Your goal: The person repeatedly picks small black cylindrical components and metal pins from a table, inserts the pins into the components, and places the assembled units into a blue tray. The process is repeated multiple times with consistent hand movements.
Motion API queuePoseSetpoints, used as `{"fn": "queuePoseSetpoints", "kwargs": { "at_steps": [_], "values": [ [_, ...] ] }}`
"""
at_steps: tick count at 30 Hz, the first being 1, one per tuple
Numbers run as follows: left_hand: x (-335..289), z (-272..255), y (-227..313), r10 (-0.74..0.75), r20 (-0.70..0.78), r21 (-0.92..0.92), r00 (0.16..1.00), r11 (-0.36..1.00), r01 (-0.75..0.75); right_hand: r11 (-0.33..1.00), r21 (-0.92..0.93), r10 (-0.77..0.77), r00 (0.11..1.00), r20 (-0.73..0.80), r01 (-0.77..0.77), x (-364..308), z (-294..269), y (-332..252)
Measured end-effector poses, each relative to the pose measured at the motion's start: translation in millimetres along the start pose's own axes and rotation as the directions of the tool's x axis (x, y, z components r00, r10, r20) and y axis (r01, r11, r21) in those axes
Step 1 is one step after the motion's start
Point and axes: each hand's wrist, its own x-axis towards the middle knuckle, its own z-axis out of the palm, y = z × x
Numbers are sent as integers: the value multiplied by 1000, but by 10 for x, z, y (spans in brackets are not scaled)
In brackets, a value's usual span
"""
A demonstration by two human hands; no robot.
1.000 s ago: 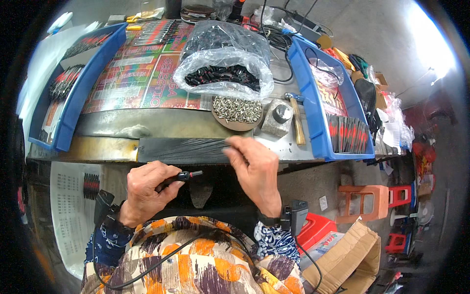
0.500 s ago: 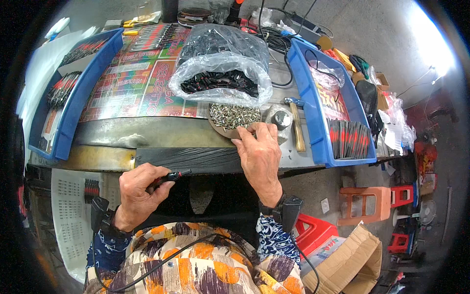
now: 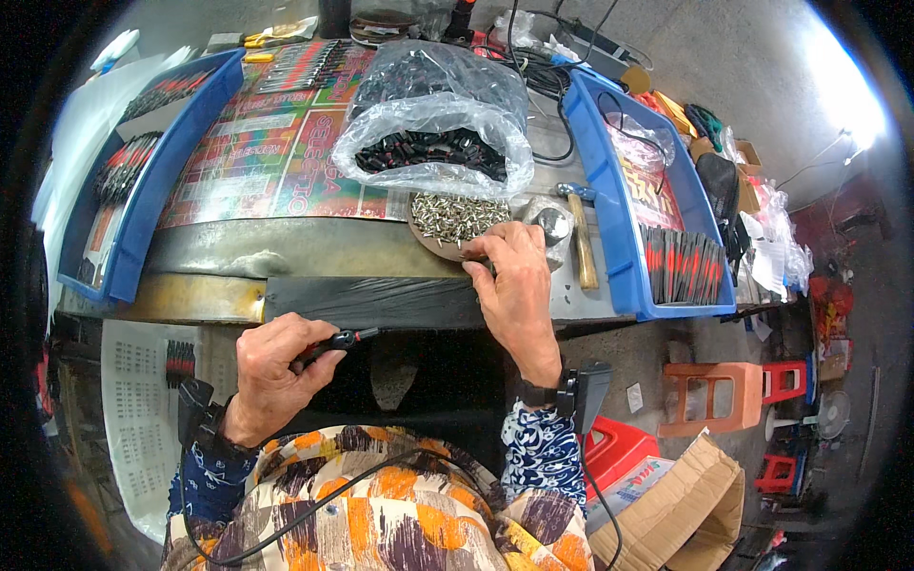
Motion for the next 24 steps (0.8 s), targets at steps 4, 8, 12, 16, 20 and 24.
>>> {"fn": "queuePoseSetpoints", "kwargs": {
  "at_steps": [4, 8, 12, 16, 20, 24],
  "values": [
    [-9, -4, 6, 31, -8, 1, 999, 1000, -31, 999, 52, 6, 1000, 25, -7, 17, -15, 3],
    [-36, -14, 17, 27, -2, 8, 1000, 1000, -27, 998, 55, -26, 1000, -7, 26, -9, -23, -119],
    [-80, -20, 70, -50, 65, 10, 997, 999, 50, 975, 221, 8, 999, 34, -15, -163, -43, -405],
    [-91, 20, 105, -18, 70, 3, 997, 1000, 17, 930, 367, -37, 998, 59, 13, -293, 0, -682],
    [-103, 47, 130, 40, 44, 36, 998, 998, -42, 906, 413, -127, 990, 64, 90, -349, 15, -837],
    [-129, 40, 157, 52, 68, 51, 996, 997, -55, 899, 423, -163, 983, 84, 113, -370, 15, -909]
  ]
}}
